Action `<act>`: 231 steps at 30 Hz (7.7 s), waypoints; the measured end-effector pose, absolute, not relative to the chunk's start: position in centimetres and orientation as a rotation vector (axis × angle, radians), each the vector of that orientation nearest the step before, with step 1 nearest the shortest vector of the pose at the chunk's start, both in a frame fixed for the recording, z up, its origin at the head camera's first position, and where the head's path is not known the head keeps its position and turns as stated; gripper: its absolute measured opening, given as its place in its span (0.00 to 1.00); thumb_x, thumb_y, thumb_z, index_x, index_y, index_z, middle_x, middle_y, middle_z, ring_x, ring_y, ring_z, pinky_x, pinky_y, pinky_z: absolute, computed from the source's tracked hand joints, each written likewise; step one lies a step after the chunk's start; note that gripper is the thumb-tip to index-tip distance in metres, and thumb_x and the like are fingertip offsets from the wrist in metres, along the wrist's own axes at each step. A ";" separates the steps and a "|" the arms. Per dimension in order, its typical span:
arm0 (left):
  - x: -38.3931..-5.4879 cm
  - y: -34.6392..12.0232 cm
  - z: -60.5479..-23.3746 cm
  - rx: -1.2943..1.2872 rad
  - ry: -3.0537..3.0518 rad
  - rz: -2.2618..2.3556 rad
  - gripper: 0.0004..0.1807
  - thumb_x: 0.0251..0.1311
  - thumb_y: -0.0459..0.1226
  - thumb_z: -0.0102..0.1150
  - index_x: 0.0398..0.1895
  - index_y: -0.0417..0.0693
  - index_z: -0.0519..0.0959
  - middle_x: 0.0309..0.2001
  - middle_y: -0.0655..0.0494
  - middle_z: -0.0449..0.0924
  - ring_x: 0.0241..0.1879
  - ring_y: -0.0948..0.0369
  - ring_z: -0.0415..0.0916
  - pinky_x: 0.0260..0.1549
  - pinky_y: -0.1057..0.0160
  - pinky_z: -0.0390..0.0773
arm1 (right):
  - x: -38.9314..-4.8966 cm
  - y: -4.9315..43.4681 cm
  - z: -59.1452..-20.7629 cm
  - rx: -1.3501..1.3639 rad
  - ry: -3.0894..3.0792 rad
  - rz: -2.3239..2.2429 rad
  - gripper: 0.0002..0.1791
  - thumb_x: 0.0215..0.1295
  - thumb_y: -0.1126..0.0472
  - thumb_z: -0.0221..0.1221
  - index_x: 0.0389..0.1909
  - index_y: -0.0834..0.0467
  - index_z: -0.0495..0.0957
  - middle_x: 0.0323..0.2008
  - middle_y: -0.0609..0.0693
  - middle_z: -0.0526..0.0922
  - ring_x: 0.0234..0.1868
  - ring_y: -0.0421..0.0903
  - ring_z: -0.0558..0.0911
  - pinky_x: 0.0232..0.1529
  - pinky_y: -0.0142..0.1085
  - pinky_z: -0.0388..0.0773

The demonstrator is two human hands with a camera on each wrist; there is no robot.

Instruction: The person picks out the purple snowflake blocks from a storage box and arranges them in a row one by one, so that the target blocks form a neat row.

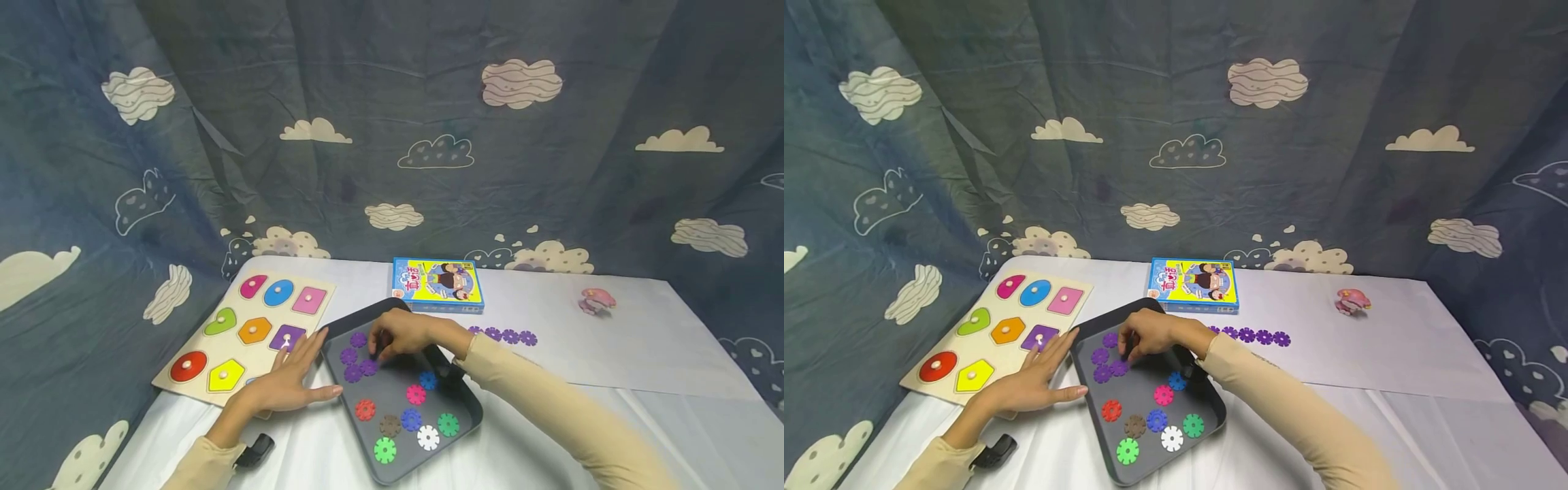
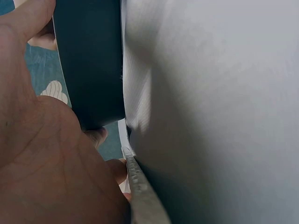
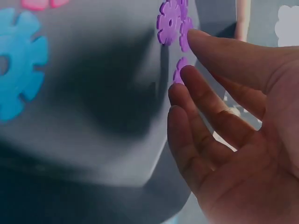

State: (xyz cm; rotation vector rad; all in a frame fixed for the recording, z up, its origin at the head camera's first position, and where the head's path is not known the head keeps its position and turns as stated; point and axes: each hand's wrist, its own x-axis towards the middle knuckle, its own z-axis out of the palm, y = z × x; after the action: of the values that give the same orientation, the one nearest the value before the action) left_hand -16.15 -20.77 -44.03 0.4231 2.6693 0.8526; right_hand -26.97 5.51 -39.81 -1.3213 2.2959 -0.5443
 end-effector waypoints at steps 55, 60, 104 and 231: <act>-16.1 -20.7 -44.1 0.417 2.668 0.868 0.62 0.56 0.66 0.62 0.82 0.60 0.35 0.82 0.50 0.35 0.80 0.44 0.26 0.71 0.29 0.26 | -26.4 8.6 -38.2 -1.312 2.248 -0.802 0.07 0.66 0.70 0.63 0.39 0.60 0.88 0.39 0.48 0.89 0.35 0.37 0.81 0.40 0.29 0.81; -16.1 -20.7 -44.1 0.430 2.664 0.857 0.62 0.56 0.66 0.62 0.82 0.59 0.34 0.82 0.50 0.34 0.80 0.43 0.26 0.71 0.29 0.25 | -26.6 11.6 -37.5 -1.240 2.279 -0.946 0.08 0.66 0.70 0.62 0.41 0.58 0.88 0.41 0.51 0.89 0.38 0.40 0.84 0.45 0.33 0.84; -16.1 -20.7 -43.9 0.430 2.668 0.823 0.63 0.56 0.67 0.60 0.82 0.60 0.32 0.82 0.51 0.32 0.80 0.45 0.24 0.72 0.31 0.24 | -25.2 35.0 -41.1 -0.521 2.836 -0.995 0.15 0.71 0.57 0.61 0.53 0.58 0.84 0.52 0.55 0.87 0.50 0.31 0.81 0.48 0.25 0.77; -15.9 -20.7 -44.2 0.458 2.685 0.832 0.62 0.56 0.67 0.61 0.82 0.57 0.34 0.82 0.49 0.34 0.80 0.43 0.26 0.72 0.31 0.25 | -26.6 28.7 -40.1 -0.630 2.876 -0.889 0.11 0.65 0.61 0.65 0.45 0.62 0.85 0.37 0.52 0.87 0.36 0.43 0.82 0.38 0.33 0.81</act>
State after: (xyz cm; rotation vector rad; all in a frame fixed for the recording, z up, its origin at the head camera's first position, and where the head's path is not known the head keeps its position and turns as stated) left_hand -15.87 -20.72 -44.21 0.4585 2.6846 0.8316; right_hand -26.64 28.69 -40.05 -0.6303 2.8759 -0.8893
